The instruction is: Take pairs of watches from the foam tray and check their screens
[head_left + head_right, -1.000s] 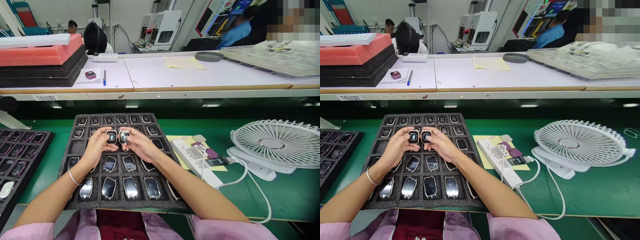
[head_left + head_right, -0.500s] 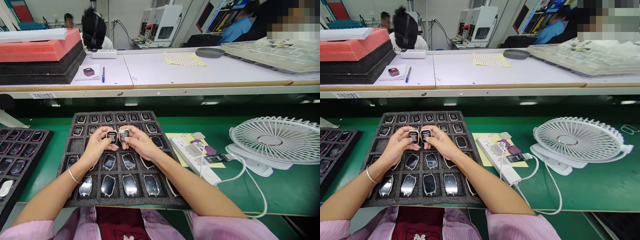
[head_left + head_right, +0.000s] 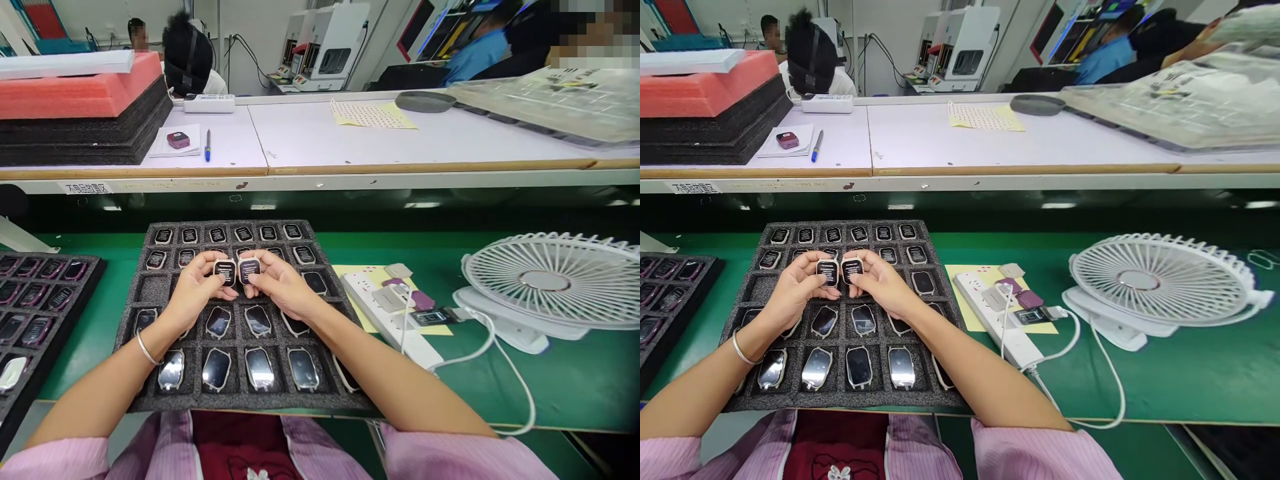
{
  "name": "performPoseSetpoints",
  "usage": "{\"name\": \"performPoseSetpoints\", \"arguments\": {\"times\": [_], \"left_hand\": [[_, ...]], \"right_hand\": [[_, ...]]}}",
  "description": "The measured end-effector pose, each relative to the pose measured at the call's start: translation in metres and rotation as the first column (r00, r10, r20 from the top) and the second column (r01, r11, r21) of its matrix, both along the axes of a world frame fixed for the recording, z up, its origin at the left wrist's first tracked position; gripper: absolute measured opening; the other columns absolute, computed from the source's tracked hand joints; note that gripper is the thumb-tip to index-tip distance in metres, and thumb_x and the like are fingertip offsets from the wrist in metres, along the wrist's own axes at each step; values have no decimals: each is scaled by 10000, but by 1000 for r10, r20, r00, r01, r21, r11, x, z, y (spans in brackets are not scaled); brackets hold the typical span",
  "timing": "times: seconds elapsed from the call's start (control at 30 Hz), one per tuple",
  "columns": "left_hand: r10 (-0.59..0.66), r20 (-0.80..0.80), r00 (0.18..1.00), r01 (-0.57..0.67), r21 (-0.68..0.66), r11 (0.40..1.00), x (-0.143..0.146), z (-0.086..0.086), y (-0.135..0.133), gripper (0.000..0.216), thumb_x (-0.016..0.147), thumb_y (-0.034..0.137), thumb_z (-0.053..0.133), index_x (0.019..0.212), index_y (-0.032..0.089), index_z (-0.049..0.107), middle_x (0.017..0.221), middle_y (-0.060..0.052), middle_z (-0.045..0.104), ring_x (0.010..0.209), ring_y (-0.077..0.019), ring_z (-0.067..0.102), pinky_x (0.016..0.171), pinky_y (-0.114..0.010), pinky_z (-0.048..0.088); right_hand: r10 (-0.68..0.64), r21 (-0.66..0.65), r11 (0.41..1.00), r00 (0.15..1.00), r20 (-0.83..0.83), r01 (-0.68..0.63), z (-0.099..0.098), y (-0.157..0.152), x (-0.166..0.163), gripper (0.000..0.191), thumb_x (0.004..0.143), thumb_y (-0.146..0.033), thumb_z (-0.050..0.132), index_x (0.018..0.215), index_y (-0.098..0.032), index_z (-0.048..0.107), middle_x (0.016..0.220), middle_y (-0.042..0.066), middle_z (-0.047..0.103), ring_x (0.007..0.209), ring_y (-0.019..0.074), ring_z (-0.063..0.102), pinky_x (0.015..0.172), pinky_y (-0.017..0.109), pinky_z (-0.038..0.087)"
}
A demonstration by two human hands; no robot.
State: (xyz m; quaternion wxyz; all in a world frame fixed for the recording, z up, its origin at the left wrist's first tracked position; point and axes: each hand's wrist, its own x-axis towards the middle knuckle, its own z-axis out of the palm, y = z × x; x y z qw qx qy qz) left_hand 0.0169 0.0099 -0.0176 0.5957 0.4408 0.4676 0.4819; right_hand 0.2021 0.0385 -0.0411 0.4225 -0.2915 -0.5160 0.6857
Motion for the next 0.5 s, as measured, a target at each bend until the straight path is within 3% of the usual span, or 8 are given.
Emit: {"name": "performPoseSetpoints", "arguments": {"times": [0.5], "left_hand": [[-5,15,1000,5,16,1000,1,2,-1,391,663,147,664,1034,181,544,1009,-4,643,597,-119,723,639,-287,635]], "right_hand": [[23,14,1000,999,-23,-22,-2,0,0,425,753,-164,739,1139,-227,574,909,-15,610,647,101,590,646,280,490]]}}
